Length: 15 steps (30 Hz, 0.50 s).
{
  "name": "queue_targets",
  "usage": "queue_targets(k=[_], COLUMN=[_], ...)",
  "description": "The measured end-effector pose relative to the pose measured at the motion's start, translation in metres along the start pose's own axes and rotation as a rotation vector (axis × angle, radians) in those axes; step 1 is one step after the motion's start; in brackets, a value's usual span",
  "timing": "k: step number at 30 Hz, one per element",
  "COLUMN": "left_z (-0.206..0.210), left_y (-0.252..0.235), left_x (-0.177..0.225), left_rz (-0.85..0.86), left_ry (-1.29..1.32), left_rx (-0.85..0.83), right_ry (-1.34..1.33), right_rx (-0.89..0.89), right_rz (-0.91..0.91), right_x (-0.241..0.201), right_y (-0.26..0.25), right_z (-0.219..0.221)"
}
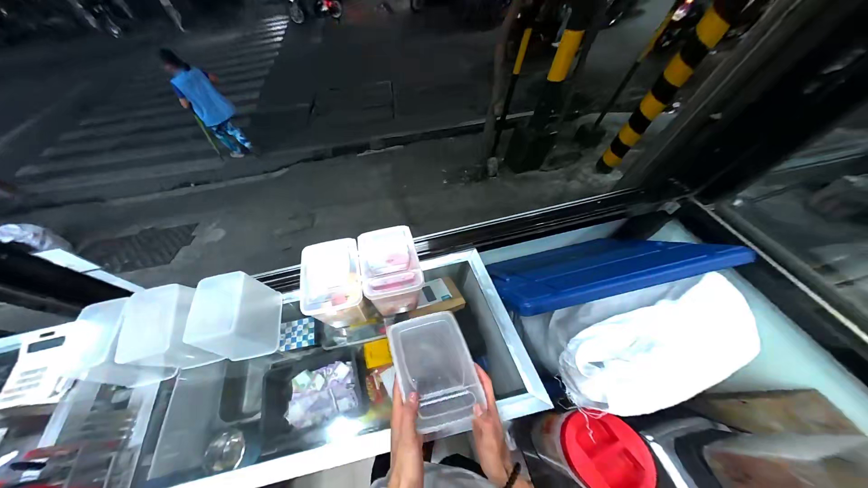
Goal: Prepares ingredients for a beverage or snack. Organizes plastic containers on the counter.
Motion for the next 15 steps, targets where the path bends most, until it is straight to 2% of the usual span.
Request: queue_targets(k=[2,4,9,12,15], left_z=[0.012,0.025,0.077,0.078,0.067], left_y=[-0.014,-0.043,-0.135,-0.168,-0.170], left_x=[-0.006,-0.012,0.004,-0.010,-0.031], left_rz=[0.156,0.234,0.188,0.260,0.319], left_ry=[-0.104,-0.165,-0.018,0.138,0.111], left_rx=[-0.197,-0.308,-0.142,-0.147,-0.063], right_ry=[-0.075,-0.069,0.040,0.058,0.154], right_rx=[0.180,0.236,0.161,0.166,0.294], right_rz=[-0.025,-0.106,-0.133,-0.094,-0.107], right_x=[0.018,0.025,0.001,-0.002,-0.009], right_y=[0.006,-0.018,-0.146,-0.203,-0.225], right_z=[-0.011,-0.025,-0.024,-0.008,0.009])
Point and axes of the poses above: each hand's wrist, its own y-axis away from the middle knuckle, its own z-axis out of the palm, x = y × z, the point moved 2 cm from there along -y, towards the middle knuckle, and after that the axes turned 11 degrees about y, right-handed, at the moved point
